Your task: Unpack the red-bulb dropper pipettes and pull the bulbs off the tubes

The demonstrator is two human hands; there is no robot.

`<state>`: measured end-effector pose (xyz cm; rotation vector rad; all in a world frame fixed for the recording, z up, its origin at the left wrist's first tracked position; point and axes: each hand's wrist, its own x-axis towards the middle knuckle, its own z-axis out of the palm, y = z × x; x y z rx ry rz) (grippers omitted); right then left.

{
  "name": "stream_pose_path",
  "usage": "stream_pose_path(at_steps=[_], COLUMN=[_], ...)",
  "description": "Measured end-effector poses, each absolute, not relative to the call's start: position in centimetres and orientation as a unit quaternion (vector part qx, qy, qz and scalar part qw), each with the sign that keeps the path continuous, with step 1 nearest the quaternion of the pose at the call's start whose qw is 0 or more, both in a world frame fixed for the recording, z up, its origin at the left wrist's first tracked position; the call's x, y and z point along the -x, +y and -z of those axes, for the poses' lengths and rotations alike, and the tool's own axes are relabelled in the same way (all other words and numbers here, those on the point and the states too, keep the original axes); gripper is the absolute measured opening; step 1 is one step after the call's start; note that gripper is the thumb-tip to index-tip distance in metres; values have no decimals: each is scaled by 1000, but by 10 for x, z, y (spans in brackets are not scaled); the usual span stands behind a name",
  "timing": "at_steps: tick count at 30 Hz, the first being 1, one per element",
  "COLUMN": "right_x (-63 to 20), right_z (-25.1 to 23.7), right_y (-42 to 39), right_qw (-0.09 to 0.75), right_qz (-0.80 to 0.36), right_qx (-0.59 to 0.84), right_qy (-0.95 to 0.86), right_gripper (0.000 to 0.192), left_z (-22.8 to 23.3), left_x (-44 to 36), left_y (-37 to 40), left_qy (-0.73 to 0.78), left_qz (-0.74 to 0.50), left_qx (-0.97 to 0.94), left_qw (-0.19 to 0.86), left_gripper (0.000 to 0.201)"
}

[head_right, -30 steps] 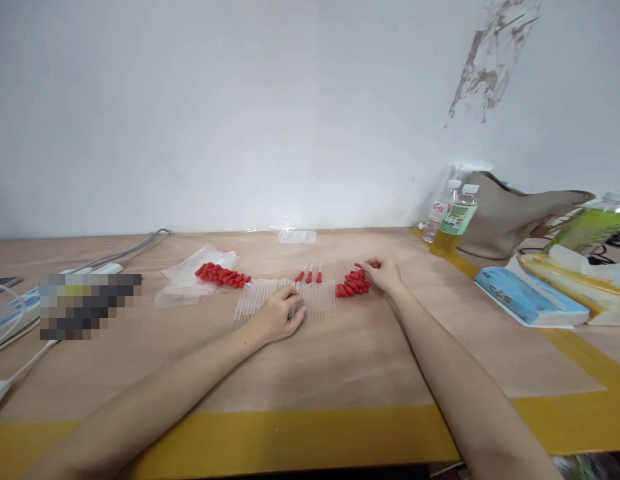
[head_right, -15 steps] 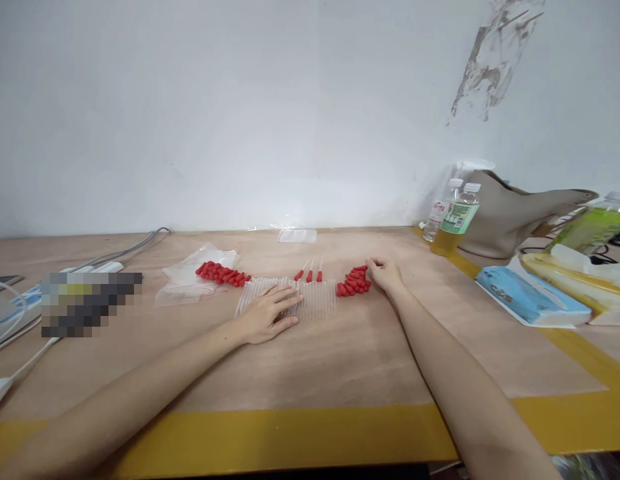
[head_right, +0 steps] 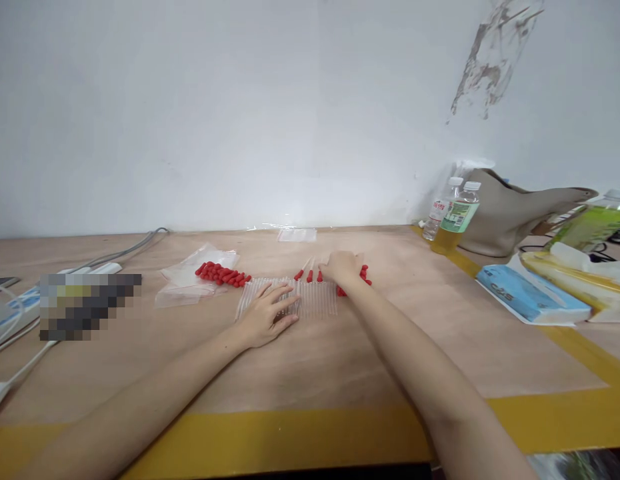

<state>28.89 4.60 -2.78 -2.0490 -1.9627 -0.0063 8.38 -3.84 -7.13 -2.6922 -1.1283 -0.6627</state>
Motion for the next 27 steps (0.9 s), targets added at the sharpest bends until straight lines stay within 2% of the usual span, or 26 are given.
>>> stream_pose_path(at_steps=[8,13,19,21,24,27], right_x=[-265,-262,-274,-284,-298,-300], right_z=[33,25,19,29,50,65], right_y=[69,66,19,-3,-29,-44], right_qw=[79,79,166,216,275,315], right_qz=[-75,-71,27,91,163,190], right_qx=[750,737,645,533,387,354], right_qy=[-653,-668,-746,-813,-865,-860], right_gripper=[17,17,24,20,16,15], left_z=[73,72,70,68,65,63], left_x=[-85,-85,-81,-80,-82,-87], left_y=[-38,-38,-36,-36,-41,-48], left_qy=[-378,-377,-393,-396,-382,-349], left_qz=[229,255,314,337,346,315], left_qx=[894,885,850,837,833,854], left_qw=[82,102,155,174,203,223], left_gripper=[32,36,46,49,47,39])
